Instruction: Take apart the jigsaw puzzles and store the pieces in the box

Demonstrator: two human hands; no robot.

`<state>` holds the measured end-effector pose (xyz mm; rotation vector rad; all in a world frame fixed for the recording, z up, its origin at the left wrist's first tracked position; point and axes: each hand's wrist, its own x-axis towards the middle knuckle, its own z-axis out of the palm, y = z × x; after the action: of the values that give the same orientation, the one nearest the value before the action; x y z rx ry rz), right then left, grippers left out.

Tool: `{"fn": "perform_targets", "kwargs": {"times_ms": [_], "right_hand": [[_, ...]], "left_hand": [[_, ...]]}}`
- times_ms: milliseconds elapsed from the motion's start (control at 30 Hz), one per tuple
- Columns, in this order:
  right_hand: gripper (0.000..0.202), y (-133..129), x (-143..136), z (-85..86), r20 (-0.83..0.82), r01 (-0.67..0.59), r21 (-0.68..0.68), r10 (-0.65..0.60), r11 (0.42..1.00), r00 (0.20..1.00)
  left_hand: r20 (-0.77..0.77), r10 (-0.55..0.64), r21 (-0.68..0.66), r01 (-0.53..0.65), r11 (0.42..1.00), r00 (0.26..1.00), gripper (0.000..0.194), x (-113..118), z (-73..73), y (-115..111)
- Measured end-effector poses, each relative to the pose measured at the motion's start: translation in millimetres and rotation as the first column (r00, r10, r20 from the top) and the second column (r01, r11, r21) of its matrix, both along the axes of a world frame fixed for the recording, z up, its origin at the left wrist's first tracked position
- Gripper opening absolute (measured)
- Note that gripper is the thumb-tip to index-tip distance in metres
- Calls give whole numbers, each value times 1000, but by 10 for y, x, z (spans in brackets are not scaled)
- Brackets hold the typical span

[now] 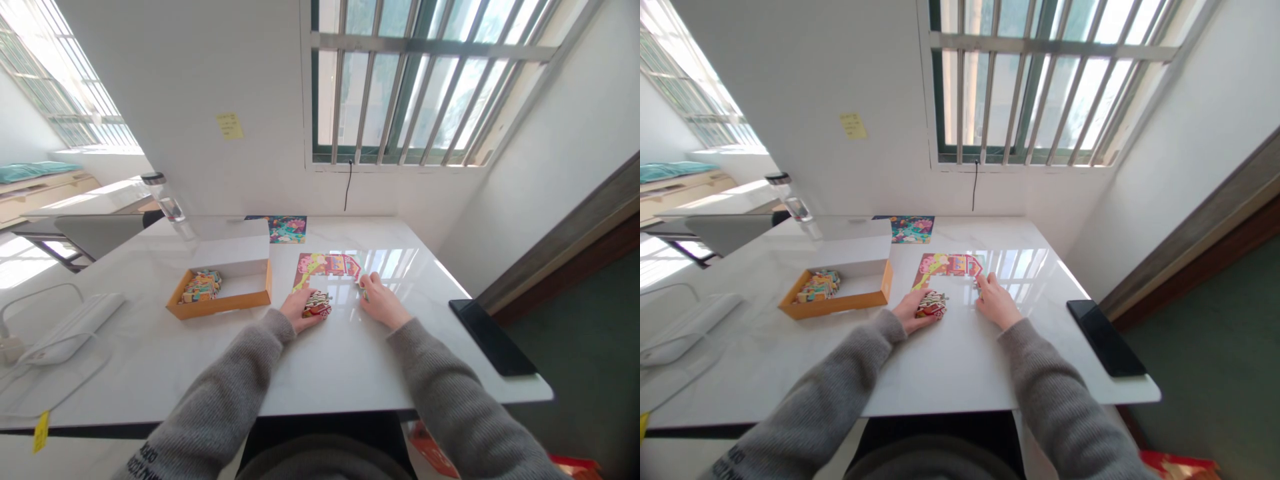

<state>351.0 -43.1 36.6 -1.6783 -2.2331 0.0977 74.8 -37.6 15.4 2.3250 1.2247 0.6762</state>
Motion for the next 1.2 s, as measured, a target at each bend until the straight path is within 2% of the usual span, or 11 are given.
{"fn": "perform_targets", "kwargs": {"times_ms": [200,267,333,433,500,600,700,833,1000,1067,1200], "right_hand": [[44,130,144,-46,-361,74,22,-61,997,931],[34,135,138,-5,-564,70,-63,-93,996,821],[29,106,67,45,-766,-34,-140,-87,990,637],[28,12,-136,92,-896,-170,-121,-34,978,443],[25,-69,-292,89,-867,-155,-53,32,986,498],[21,-192,-481,35,-687,-107,104,150,989,711],[11,-285,-597,-38,-503,-171,171,235,970,832],[3,-347,-670,-69,-382,-279,143,313,950,870],[15,-360,-675,-27,-404,-429,67,417,901,814],[17,-345,-659,-38,-403,-388,77,384,919,830],[35,-296,-620,-97,-339,-140,133,178,981,924]], "left_hand": [[-9,-4,19,4,1000,1000,59,6,-23,16],[-16,4,24,-3,1000,1000,60,14,-44,23],[-29,16,24,-15,1000,999,59,21,-57,21],[-21,12,21,-12,1000,1000,63,22,-50,-1],[2,7,15,-7,1000,1000,65,20,-30,-18],[16,13,8,-13,1000,1000,65,19,-4,-32],[10,10,13,-10,1000,1000,67,20,-8,-25],[22,-5,21,4,1000,1000,70,14,-39,-1],[51,-12,25,11,1000,999,70,5,-52,11],[59,-17,26,15,1000,998,71,3,-57,18],[96,-31,50,26,998,995,71,-3,-100,56]]}}
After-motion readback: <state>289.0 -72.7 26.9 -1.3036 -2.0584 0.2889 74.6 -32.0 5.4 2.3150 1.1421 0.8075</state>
